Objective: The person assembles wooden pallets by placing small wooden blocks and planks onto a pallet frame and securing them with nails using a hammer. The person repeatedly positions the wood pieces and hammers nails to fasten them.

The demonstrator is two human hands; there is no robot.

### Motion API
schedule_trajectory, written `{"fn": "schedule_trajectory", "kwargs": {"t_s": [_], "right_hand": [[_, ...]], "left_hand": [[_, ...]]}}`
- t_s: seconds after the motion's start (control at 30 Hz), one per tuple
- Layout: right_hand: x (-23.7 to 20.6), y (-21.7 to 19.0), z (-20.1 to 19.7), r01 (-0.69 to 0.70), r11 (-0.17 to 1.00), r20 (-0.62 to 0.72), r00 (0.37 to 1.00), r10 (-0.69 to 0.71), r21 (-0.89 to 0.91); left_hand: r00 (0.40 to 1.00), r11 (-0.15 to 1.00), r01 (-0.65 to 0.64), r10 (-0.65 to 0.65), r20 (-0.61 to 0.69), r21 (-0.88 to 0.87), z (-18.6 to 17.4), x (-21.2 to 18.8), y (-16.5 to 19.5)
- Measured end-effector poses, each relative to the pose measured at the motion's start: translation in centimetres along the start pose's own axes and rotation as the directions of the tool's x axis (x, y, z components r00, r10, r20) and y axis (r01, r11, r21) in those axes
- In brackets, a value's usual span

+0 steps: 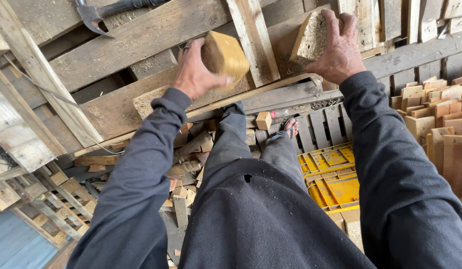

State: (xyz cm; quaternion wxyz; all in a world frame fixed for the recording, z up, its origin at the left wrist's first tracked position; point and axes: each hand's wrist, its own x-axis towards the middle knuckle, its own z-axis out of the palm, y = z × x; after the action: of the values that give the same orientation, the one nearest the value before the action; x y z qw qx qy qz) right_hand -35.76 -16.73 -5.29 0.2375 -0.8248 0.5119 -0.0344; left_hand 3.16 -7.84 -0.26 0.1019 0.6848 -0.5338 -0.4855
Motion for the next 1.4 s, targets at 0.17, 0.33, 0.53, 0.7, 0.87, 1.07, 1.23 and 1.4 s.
{"fn": "schedule_trajectory", "kwargs": {"t_s": [0.17,0.33,0.53,0.7,0.87,1.07,1.23,1.4], "right_hand": [[-0.5,0.3,0.7,0.035,0.999,-0.012,0.999,-0.035,0.009],[-0.7,0.6,0.5,0.084,0.996,-0.074,0.993,-0.086,-0.031],[-0.4,-0.3,0.0,0.080,0.993,-0.054,0.995,-0.084,-0.085],[-0.3,-1.0,-0.9,0.059,0.973,0.064,0.997,-0.046,-0.221],[-0.6,0.1,-4.4,0.034,0.979,0.127,0.990,-0.060,0.203],[-6.2,-2.2,-6.2,-0.106,0.314,0.120,0.992,-0.025,0.944],[-8.6,-3.7,-4.8,-0.253,0.094,0.228,0.949,0.219,0.963],[-7.9,-4.1,-2.8,-0.008,0.422,-0.073,0.982,0.176,0.906]], "left_hand": [[0.830,0.508,-0.556,0.373,0.414,0.657,2.7,0.2,-0.4],[0.696,0.155,-0.641,0.529,0.485,0.752,4.6,0.7,-0.1],[0.735,0.510,-0.669,0.346,0.583,0.541,5.1,1.1,0.3],[0.619,0.563,-0.735,0.785,0.036,0.379,6.8,0.8,-1.2],[0.697,0.861,-0.502,0.455,-0.555,0.075,13.0,0.2,2.4],[0.879,0.624,-0.471,0.394,-0.269,-0.624,16.8,-0.4,9.9],[0.906,0.595,-0.386,0.390,-0.167,-0.705,15.4,-1.5,11.3],[0.938,0.472,-0.243,0.338,-0.081,-0.848,15.9,-1.8,12.0]]}}
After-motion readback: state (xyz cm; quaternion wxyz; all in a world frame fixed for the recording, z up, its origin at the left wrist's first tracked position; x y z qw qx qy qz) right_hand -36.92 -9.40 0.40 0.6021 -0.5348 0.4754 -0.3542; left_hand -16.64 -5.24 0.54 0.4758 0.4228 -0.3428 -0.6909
